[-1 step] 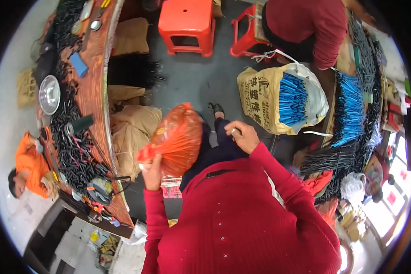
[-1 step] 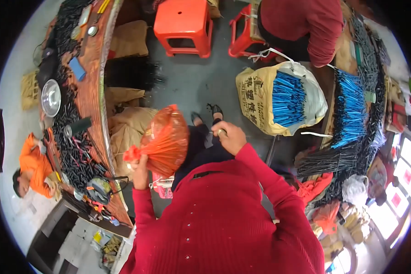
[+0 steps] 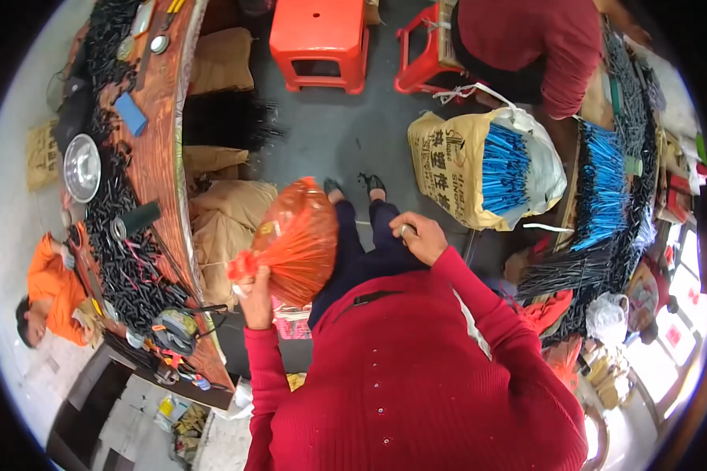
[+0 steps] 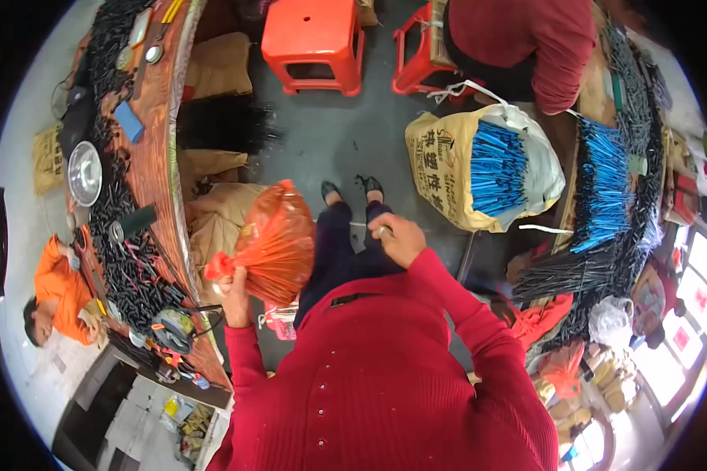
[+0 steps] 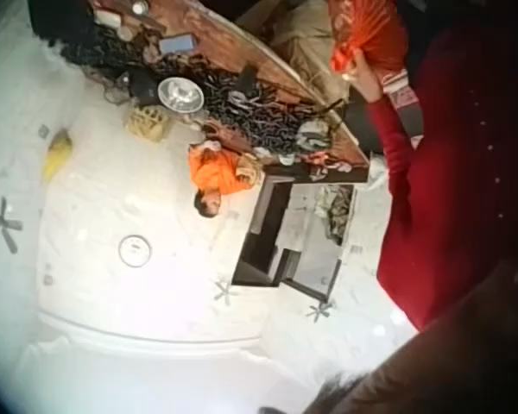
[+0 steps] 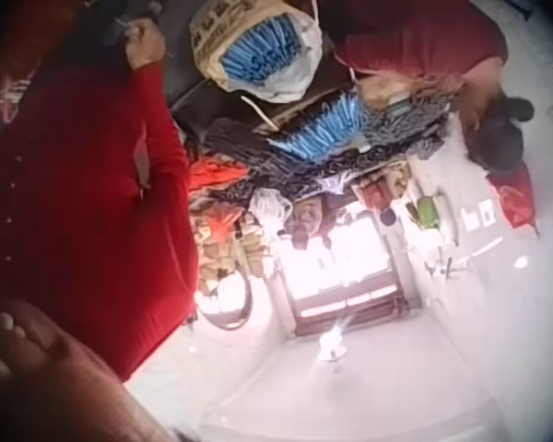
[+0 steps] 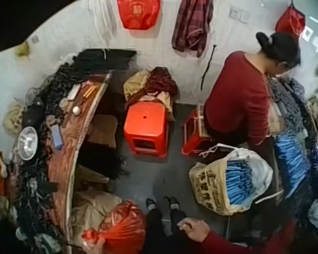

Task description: Packing small metal rings into a plastic bag and then sorting a large number of black rods.

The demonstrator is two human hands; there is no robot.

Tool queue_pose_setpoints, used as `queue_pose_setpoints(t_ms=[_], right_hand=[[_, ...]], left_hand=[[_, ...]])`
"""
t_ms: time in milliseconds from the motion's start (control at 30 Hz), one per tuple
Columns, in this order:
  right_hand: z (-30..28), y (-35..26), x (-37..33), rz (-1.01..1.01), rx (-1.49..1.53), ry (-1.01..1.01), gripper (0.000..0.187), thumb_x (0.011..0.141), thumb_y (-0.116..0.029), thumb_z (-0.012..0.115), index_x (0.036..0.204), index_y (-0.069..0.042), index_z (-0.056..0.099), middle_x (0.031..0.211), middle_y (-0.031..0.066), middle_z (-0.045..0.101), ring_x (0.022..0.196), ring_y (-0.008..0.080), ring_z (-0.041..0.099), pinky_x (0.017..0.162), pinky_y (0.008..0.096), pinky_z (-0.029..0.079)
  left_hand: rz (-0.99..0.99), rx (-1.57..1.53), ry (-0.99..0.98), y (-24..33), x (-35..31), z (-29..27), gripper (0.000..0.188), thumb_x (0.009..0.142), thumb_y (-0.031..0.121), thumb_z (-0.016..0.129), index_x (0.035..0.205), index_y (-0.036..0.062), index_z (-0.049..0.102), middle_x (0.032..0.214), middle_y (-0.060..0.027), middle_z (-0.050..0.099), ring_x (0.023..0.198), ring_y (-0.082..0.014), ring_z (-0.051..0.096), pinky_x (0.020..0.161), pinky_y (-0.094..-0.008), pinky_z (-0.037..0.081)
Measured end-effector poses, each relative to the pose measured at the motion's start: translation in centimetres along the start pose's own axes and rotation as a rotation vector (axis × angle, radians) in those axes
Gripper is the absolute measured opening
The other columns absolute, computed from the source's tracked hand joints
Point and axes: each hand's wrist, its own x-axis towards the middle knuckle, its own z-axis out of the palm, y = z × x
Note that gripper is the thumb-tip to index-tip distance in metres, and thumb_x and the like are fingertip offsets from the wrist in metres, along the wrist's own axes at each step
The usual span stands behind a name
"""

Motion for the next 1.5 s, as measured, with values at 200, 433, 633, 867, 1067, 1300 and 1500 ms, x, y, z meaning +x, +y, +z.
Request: queue_pose_setpoints(t_ms=[200, 433, 633, 867, 1067, 1300, 1500], right_hand=[[3.6, 2.7, 1.3, 0.201, -0.456, -0.134, 0.018, 0.085, -0.011, 0.055, 0.099, -0.011, 0.066, 0.088, 0.0108, 0.070, 0.084, 0.0305, 0.067, 0.076, 0.0385, 0.052], [3.9, 0.1, 4.3, 0.251, -0.519, -0.194, 0.017, 0.086, -0.024, 0.057, 0.099, -0.018, 0.066, 0.094, 0.0122, 0.069, 0.092, 0.0351, 0.064, 0.081, 0.0451, 0.050], [3.6, -1.5, 8.1, 0.185, -0.534, -0.135, 0.016, 0.083, -0.015, 0.058, 0.096, -0.013, 0.067, 0.094, 0.0137, 0.068, 0.089, 0.0357, 0.064, 0.079, 0.0433, 0.050], [1.9, -6.4, 14.6, 0.138, -0.720, -0.201, 0.014, 0.085, -0.017, 0.058, 0.097, -0.015, 0.066, 0.094, 0.0118, 0.068, 0.088, 0.0358, 0.064, 0.078, 0.0460, 0.051], [-1.8, -9.1, 23.2, -0.130, -0.638, -0.230, 0.014, 0.085, -0.018, 0.058, 0.096, -0.012, 0.065, 0.094, 0.0143, 0.068, 0.089, 0.0368, 0.063, 0.078, 0.0466, 0.050], [-4.0, -16.8, 36.5, -0.310, -0.754, -0.384, 0.016, 0.085, -0.018, 0.058, 0.096, -0.011, 0.066, 0.092, 0.0142, 0.068, 0.089, 0.0356, 0.065, 0.077, 0.0445, 0.051], [-2.8, -25.7, 44.5, -0.515, -0.754, -0.421, 0.015, 0.084, -0.015, 0.059, 0.096, -0.012, 0.067, 0.088, 0.0143, 0.068, 0.084, 0.0333, 0.066, 0.074, 0.0422, 0.051]], left_hand=[[-0.094, 0.036, 0.199, 3.2, 7.0, -3.7, 0.021, 0.095, 0.025, 0.058, 0.092, 0.0049, 0.061, 0.087, 0.0017, 0.058, 0.077, -0.0077, 0.050, 0.071, -0.0260, 0.042], [-0.056, 0.176, 0.081, 8.1, 14.2, -3.3, 0.019, 0.093, 0.024, 0.060, 0.091, 0.0045, 0.059, 0.092, -0.0012, 0.057, 0.086, -0.0109, 0.050, 0.076, -0.0295, 0.042], [-0.043, 0.000, 0.060, 6.9, 17.3, -2.4, 0.024, 0.095, 0.019, 0.060, 0.108, -0.0013, 0.062, 0.106, -0.0052, 0.062, 0.096, -0.0116, 0.056, 0.087, -0.0277, 0.044], [0.041, -0.267, -0.041, 9.6, 20.0, 0.8, 0.017, 0.094, 0.009, 0.060, 0.108, 0.0021, 0.065, 0.103, -0.0013, 0.066, 0.091, -0.0096, 0.060, 0.083, -0.0260, 0.047], [0.130, -0.211, 0.038, 15.3, 22.4, 2.5, 0.032, 0.092, 0.008, 0.061, 0.123, -0.0022, 0.058, 0.110, -0.0017, 0.064, 0.099, -0.0104, 0.058, 0.090, -0.0269, 0.046], [0.261, -0.081, 0.180, 20.8, 24.9, 4.0, 0.031, 0.090, 0.008, 0.060, 0.119, -0.0022, 0.061, 0.105, -0.0027, 0.066, 0.094, -0.0107, 0.060, 0.087, -0.0257, 0.047], [0.251, -0.325, 0.553, 21.4, 25.0, 3.4, 0.007, 0.089, 0.004, 0.062, 0.091, 0.0012, 0.068, 0.087, 0.0006, 0.066, 0.077, -0.0065, 0.059, 0.072, -0.0228, 0.046]])
